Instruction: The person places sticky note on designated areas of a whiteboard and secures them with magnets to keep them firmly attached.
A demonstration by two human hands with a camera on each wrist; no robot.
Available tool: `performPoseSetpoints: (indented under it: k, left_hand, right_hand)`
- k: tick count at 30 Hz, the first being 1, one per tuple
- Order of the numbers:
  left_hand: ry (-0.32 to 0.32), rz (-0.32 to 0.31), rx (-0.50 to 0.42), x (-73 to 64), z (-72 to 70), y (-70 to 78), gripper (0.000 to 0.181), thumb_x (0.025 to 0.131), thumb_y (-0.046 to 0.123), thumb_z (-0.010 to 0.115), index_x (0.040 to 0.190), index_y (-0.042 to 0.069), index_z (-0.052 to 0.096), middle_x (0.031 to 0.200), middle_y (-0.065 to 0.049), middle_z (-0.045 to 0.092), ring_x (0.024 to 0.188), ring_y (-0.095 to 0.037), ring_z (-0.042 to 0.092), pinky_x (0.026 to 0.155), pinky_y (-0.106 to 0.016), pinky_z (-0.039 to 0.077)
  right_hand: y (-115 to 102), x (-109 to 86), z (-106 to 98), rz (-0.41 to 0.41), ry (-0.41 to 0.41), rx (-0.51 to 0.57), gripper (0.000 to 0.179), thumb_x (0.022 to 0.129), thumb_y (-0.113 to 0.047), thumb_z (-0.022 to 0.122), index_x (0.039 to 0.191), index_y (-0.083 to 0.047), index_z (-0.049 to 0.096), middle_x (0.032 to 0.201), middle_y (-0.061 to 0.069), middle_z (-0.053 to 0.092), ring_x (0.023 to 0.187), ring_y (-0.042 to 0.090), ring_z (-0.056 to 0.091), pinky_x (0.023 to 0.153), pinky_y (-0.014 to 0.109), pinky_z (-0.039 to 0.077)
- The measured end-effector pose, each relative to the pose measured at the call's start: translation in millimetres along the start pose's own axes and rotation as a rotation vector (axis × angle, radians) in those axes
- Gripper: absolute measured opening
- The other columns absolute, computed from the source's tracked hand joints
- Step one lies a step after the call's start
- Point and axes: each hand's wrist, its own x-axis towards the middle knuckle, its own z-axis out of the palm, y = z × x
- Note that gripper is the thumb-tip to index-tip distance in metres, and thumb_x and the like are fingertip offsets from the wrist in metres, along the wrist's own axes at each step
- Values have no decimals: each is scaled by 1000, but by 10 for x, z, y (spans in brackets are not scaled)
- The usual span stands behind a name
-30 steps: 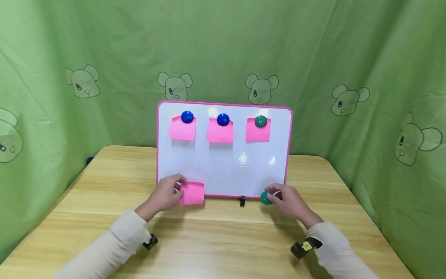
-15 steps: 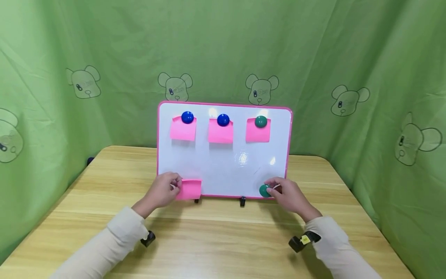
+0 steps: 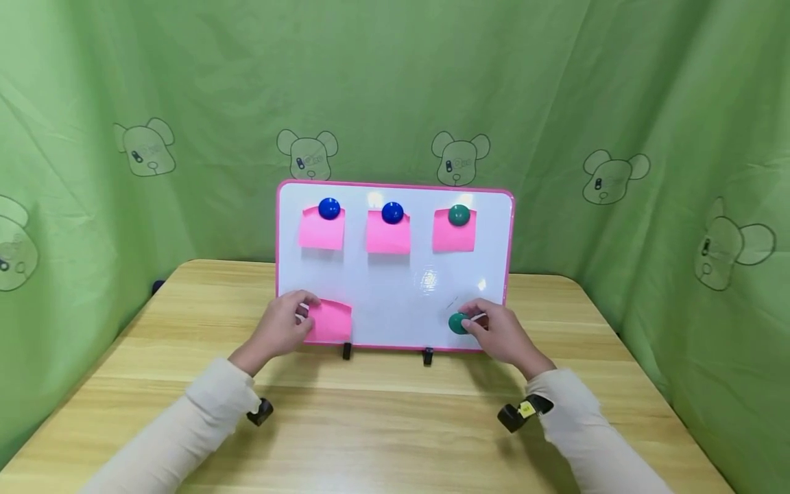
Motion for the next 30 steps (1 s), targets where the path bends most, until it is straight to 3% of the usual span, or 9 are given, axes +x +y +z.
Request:
performPoseSetpoints:
  k: [10,16,30]
  left_hand:
    - [28,-69,-61,121,-102,-56,33,84,-3,60,117,-2,60,115,-19,61,90,-28,64,71,-34,57]
    - [13,-112,-81,190,-140,-80,35,86,0,61,121,0,57,123,-19,56,91,-30,65,71,-35,58]
    - [42,-131,-16,266,-122,-146,34,84,7,69,117,1,59,102,-15,57,82,-26,59,64,-32,53]
  right_hand:
    - [-38,49,49,-21,8,16,14,93,-3,62,106,-2,64,99,10,66,82,22,64,71,34,55]
    - [-71,85,69,-34,18,27,13,92,-2,63,105,-2,64,97,10,66,81,21,63,72,34,55]
    - [-160,167,178,14,22,44,16,92,-5,64,108,-2,65,99,10,67,82,21,64,76,37,54]
